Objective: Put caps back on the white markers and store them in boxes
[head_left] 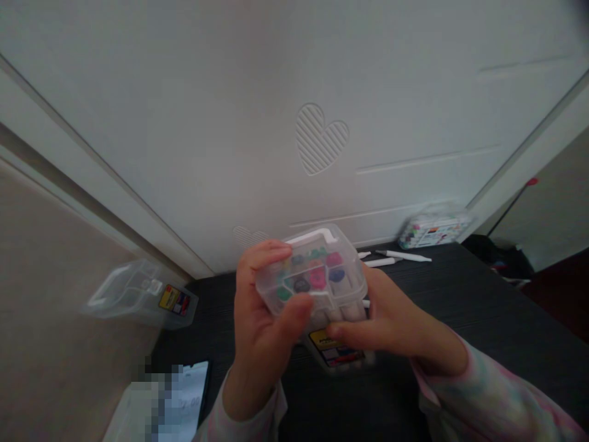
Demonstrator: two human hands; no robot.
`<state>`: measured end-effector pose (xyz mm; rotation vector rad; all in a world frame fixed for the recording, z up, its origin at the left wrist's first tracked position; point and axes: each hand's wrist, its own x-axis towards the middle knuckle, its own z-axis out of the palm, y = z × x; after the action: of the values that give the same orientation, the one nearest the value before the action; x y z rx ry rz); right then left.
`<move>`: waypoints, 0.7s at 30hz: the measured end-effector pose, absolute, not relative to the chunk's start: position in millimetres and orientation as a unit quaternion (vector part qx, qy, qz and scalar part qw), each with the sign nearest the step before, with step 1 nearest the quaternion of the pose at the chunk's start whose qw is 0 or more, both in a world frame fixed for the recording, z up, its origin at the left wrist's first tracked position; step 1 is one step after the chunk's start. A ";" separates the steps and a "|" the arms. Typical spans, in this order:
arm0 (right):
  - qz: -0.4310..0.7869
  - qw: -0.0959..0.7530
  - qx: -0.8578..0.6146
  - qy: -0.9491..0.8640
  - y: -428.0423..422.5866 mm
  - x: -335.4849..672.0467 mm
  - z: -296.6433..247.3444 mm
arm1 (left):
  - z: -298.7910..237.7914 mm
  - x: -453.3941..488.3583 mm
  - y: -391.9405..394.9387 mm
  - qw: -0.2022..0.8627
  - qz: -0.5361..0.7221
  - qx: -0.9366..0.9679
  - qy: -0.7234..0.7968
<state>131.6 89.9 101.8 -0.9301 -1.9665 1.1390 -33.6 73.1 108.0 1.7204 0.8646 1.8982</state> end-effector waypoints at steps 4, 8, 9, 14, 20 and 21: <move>0.447 0.334 -0.341 -0.757 91.0 133.9 102.4 | 111.2 -36.1 71.7 0.221 0.687 0.625 0.298; 0.413 0.341 -0.332 -0.776 90.9 132.8 105.5 | 114.1 -33.4 66.0 0.219 0.701 0.604 0.309; 0.394 0.340 -0.339 -0.784 90.5 132.1 106.6 | 115.1 -32.0 64.7 0.219 0.707 0.592 0.318; 0.330 0.331 -0.363 -0.806 88.2 130.5 109.6 | 119.8 -25.0 61.5 0.220 0.726 0.541 0.363; 0.323 0.337 -0.373 -0.802 88.1 133.2 109.1 | 117.9 -27.6 61.0 0.305 0.710 0.536 0.341; 0.331 0.336 -0.374 -0.799 88.2 133.6 109.0 | 117.3 -29.2 61.0 0.306 0.697 0.551 0.341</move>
<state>133.6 88.2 109.0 -0.9745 -2.0823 0.8618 -29.2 61.0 117.3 1.4586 0.9022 1.8451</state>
